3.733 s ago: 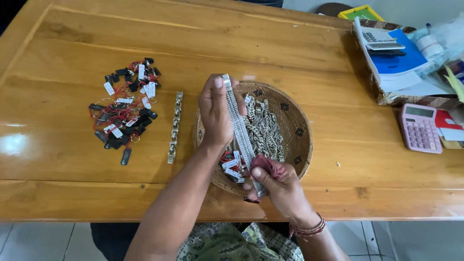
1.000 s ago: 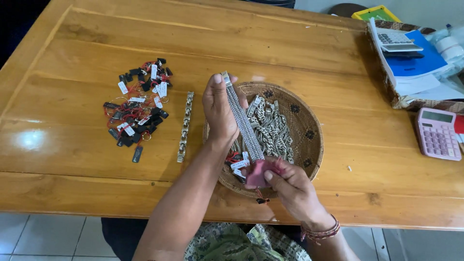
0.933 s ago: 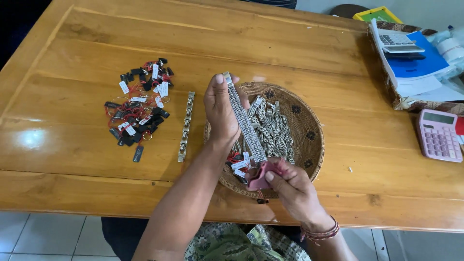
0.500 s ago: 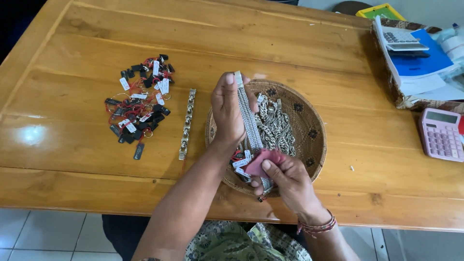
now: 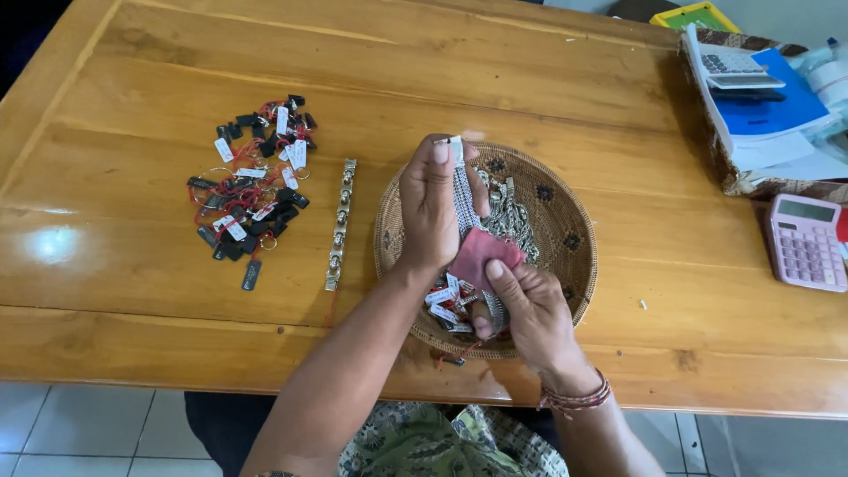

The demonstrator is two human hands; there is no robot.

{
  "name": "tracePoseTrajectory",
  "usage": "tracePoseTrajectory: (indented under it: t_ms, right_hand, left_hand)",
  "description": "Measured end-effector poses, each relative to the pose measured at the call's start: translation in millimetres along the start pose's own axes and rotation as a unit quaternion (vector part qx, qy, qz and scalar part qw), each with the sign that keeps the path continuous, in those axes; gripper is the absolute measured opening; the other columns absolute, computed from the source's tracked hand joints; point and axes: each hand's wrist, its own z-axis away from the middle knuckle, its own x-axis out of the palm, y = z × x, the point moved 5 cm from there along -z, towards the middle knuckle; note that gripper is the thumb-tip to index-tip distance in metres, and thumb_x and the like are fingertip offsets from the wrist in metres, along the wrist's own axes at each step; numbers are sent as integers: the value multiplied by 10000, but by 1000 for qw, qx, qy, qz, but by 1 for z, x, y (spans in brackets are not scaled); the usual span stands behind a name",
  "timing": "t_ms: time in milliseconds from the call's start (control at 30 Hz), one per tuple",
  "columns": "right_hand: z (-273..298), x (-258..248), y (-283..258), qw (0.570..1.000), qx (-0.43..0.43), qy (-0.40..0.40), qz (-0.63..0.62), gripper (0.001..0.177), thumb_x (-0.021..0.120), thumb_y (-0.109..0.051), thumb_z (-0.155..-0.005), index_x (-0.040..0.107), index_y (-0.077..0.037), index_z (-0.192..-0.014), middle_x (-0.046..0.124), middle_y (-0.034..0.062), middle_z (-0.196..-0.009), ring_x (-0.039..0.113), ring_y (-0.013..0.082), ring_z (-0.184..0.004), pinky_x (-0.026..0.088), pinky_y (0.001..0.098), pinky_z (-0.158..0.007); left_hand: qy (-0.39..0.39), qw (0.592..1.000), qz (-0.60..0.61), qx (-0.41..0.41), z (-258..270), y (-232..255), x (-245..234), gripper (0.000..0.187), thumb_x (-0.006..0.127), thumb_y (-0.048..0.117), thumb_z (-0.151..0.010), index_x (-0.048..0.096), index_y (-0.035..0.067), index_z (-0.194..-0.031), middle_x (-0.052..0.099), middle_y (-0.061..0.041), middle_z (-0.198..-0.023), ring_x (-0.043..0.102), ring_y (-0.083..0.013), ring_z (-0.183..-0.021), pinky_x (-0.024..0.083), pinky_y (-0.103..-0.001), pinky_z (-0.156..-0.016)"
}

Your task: A person is polishing a silver bracelet using a small pink polishing cloth at a wooden workbench.

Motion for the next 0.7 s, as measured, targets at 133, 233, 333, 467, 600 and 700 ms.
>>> tracePoseTrajectory:
  t_ms: [133,233,333,467,600,700]
  right_hand:
    - [7,27,-23,998,-10,-24,-58,197,562,-81,-1011,658,70,-930,727,197,-712,772,254,-615,680,378,-551]
    - [0,17,-13,999,-25,-27,-18,278,526,-118,-1031,665,100,-929,691,216,-628,752,258,-570,685,384,-528]
    - [-3,5,-14,999,-37,20,8,385,497,-199,-1082,669,50,-843,606,155,-501,653,191,-395,604,282,-379]
    - [-3,19,-24,998,-55,-14,7,230,568,-115,-1025,686,51,-917,678,146,-643,726,194,-563,655,333,-495]
    - [-6,12,-19,998,-65,2,-18,321,487,-165,-1078,676,41,-920,650,153,-583,703,205,-475,637,309,-436]
    - [-11,5,-17,997,-76,1,27,343,471,-191,-1093,675,20,-915,671,144,-597,729,204,-508,637,303,-460]
  left_hand:
    - [2,1000,23,11,-5,0,-5,399,320,343,-1149,600,79,-1046,639,-64,-589,647,-133,-508,531,-249,-657]
    - [-10,1000,23,2,-2,1,0,403,328,361,-1143,596,77,-1041,638,-73,-583,642,-133,-501,523,-261,-642]
    - [-29,999,25,-11,3,3,8,387,342,357,-1134,576,70,-1020,629,-84,-577,641,-137,-506,512,-250,-641]
    - [-49,999,7,4,-1,11,8,387,327,357,-1137,575,85,-1017,624,-61,-599,616,-129,-503,504,-256,-627]
    - [-51,998,1,44,4,2,13,322,383,313,-1129,600,105,-1012,621,-68,-657,617,-148,-538,527,-290,-614]
    - [-76,992,-91,49,3,33,18,302,423,279,-1118,617,72,-1015,590,-86,-640,570,-157,-511,509,-293,-586]
